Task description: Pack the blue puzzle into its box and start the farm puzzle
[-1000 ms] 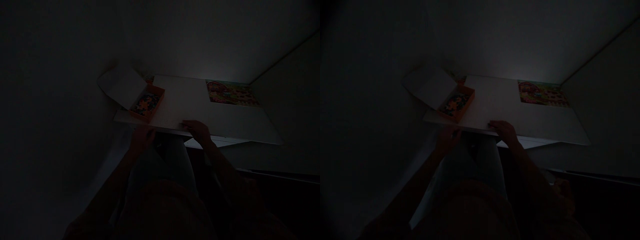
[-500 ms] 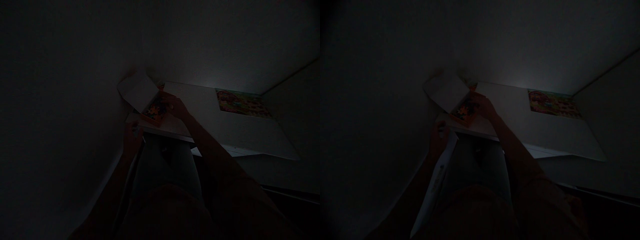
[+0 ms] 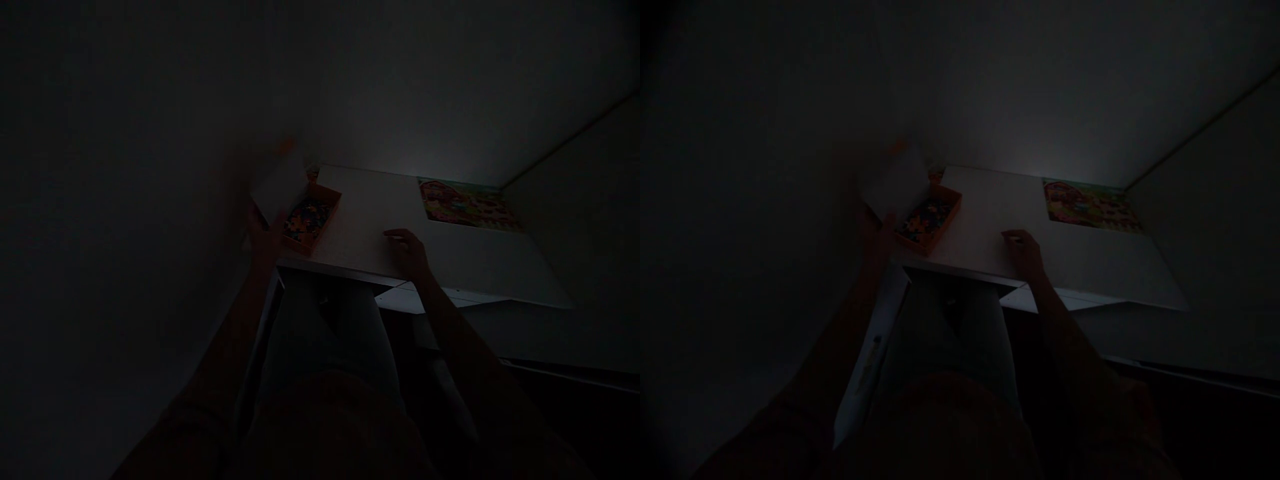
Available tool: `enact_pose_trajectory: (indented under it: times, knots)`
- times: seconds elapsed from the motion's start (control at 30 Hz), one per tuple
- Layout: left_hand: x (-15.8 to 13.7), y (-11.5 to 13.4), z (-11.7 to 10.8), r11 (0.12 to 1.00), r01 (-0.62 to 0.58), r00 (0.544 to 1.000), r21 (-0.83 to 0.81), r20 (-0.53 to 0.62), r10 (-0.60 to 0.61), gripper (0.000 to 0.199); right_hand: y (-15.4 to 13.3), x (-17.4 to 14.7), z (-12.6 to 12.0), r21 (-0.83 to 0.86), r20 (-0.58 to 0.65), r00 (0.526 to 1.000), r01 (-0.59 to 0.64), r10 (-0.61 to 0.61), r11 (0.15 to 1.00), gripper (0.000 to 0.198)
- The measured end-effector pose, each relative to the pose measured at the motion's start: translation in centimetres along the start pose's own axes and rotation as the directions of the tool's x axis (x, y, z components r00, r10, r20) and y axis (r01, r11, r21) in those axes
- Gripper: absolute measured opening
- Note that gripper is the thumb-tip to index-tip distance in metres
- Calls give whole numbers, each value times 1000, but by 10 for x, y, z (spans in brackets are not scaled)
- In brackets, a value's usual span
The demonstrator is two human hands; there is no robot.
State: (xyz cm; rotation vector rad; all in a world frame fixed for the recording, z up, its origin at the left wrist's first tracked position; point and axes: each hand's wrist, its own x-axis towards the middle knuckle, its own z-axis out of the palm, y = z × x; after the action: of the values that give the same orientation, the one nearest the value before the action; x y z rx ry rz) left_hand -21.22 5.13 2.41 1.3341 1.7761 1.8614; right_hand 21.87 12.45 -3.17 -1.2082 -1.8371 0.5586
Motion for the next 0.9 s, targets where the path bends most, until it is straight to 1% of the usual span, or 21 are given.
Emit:
enact_pose_trajectory:
  times: [0.03, 0.07, 0.1, 0.13, 0.17, 0.2, 0.23, 0.27, 0.33, 0.4, 0.43, 0.5, 0.53, 0.67, 0.73, 0.8, 0.9]
  knots:
    - [-5, 5, -2, 998, -47, 998, 45, 42, 45, 87, 0, 0, 1, 28, -35, 998, -49, 50, 998, 25]
    - [-10, 10, -5, 988, -117, 988, 102, 111, 105, 89, 0, 2, 3, 54, -64, 994, -89, 93, 995, 25]
    - [-16, 14, -8, 966, -206, 965, 157, 196, 174, 92, 0, 3, 5, 74, -87, 989, -114, 120, 991, 25]
    - [-23, 17, -11, 932, -301, 930, 202, 279, 240, 93, 0, 5, 6, 81, -102, 986, -121, 129, 989, 26]
    - [-28, 19, -13, 898, -369, 897, 240, 344, 277, 93, 0, 6, 8, 80, -114, 985, -120, 129, 990, 27]
    - [-34, 20, -14, 869, -409, 877, 277, 381, 292, 92, 0, 7, 8, 75, -123, 985, -117, 125, 990, 28]
    - [-39, 21, -14, 852, -415, 877, 319, 391, 281, 92, 1, 7, 8, 71, -128, 985, -112, 120, 991, 28]
    - [-43, 20, -13, 842, -399, 887, 364, 386, 254, 95, 1, 8, 8, 70, -128, 985, -108, 116, 992, 29]
    - [-50, 19, -10, 815, -353, 909, 460, 373, 183, 111, 2, 8, 9, 82, -123, 986, -100, 110, 992, 28]
    - [-55, 18, -7, 769, -317, 916, 555, 388, 97, 127, 3, 9, 10, 109, -116, 988, -89, 102, 990, 26]
    - [-57, 18, -5, 746, -300, 918, 594, 392, 57, 129, 4, 9, 11, 118, -117, 988, -83, 97, 990, 26]
    - [-60, 19, -2, 722, -252, 931, 645, 366, -2, 125, 5, 9, 13, 117, -116, 989, -80, 94, 990, 26]
    - [-62, 20, -1, 725, -224, 939, 651, 344, -19, 121, 6, 10, 14, 111, -111, 989, -84, 96, 990, 27]
    - [-64, 20, 8, 773, -143, 955, 618, 291, -56, 115, 7, 10, 16, 75, -88, 990, -107, 114, 991, 32]
    - [-65, 21, 12, 775, -105, 965, 623, 254, -73, 110, 7, 10, 15, 52, -73, 992, -103, 106, 993, 34]
    - [-65, 22, 15, 764, -85, 969, 640, 231, -86, 114, 5, 11, 14, 43, -63, 994, -90, 93, 995, 36]
    - [-63, 22, 15, 741, -121, 958, 660, 274, -88, 131, 0, 11, 13, 65, -72, 994, -77, 81, 995, 37]
